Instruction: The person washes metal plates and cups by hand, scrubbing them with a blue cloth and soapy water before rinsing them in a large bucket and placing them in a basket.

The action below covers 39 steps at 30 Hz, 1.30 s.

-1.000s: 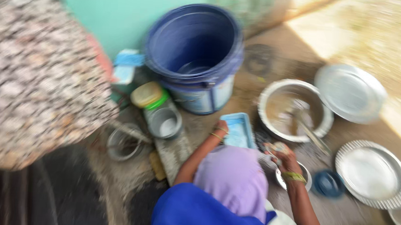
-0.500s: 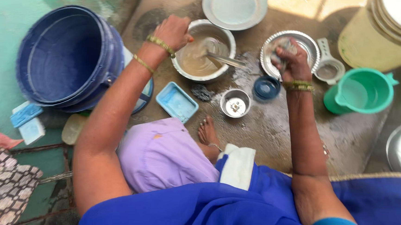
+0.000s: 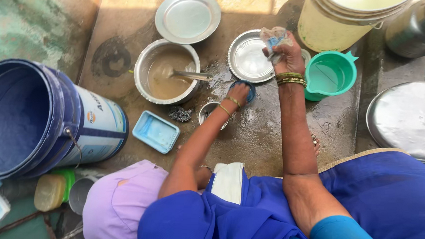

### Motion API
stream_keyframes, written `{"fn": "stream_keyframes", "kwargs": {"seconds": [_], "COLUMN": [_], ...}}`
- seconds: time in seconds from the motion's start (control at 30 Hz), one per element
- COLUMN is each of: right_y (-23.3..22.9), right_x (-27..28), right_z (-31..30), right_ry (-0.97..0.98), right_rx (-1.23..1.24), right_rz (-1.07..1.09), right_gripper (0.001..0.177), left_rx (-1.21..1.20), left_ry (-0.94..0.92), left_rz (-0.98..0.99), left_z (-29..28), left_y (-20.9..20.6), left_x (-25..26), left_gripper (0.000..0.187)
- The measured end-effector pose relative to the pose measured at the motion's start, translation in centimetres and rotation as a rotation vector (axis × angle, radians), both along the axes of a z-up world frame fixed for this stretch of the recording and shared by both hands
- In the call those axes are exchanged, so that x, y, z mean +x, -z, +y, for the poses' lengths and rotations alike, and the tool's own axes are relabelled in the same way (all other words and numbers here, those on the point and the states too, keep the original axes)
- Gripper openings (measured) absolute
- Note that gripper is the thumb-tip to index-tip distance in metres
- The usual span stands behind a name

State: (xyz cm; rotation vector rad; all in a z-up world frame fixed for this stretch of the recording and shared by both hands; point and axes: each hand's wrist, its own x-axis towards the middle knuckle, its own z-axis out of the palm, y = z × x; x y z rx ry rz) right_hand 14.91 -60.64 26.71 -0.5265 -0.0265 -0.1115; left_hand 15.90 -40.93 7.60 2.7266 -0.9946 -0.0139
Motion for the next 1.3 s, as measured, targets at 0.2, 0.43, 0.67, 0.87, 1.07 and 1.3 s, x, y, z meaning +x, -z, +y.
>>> {"fn": "stream_keyframes", "kwargs": {"seconds": [0.2, 0.43, 0.67, 0.87, 1.07, 1.3], "right_y": [0.2, 0.6, 5.8, 3.4, -0.9, -1.7], "right_x": [-0.5, -1.0, 2.5, 0.9, -1.7, -1.2], "right_z": [-1.0, -1.1, -0.4, 7.9, 9.4, 7.4], "right_ry": [-0.020, -0.058, -0.016, -0.218, -0.131, -0.004], "right_rx": [-0.010, -0.031, -0.239, -0.449, -0.217, -0.186], "right_rz": [-0.025, -0.052, -0.137, 0.066, 0.191, 0.269], "right_gripper": [0.055, 0.042, 0.024, 0.032, 0.027, 0.027], "left_rx": [0.165, -0.279, -0.539, -0.980, -1.146, -1.195], "left_ry": [-0.007, -0.115, 0.072, -0.059, -0.464, -0.515], "left_rz": [-0.219, -0.136, 0.086, -0.050, -0.234, 0.008], "left_z": [-0.1, -1.8, 2.3, 3.8, 1.0, -2.6], "left_y": [3.4, -4.8, -23.9, -29.6, -28.0, -23.9], "left_x": [-3.6, 0.0, -1.3, -3.7, -5.3, -7.4], "left_gripper": [0.018, 0.028, 0.026, 0.029, 0.041, 0.093]}}
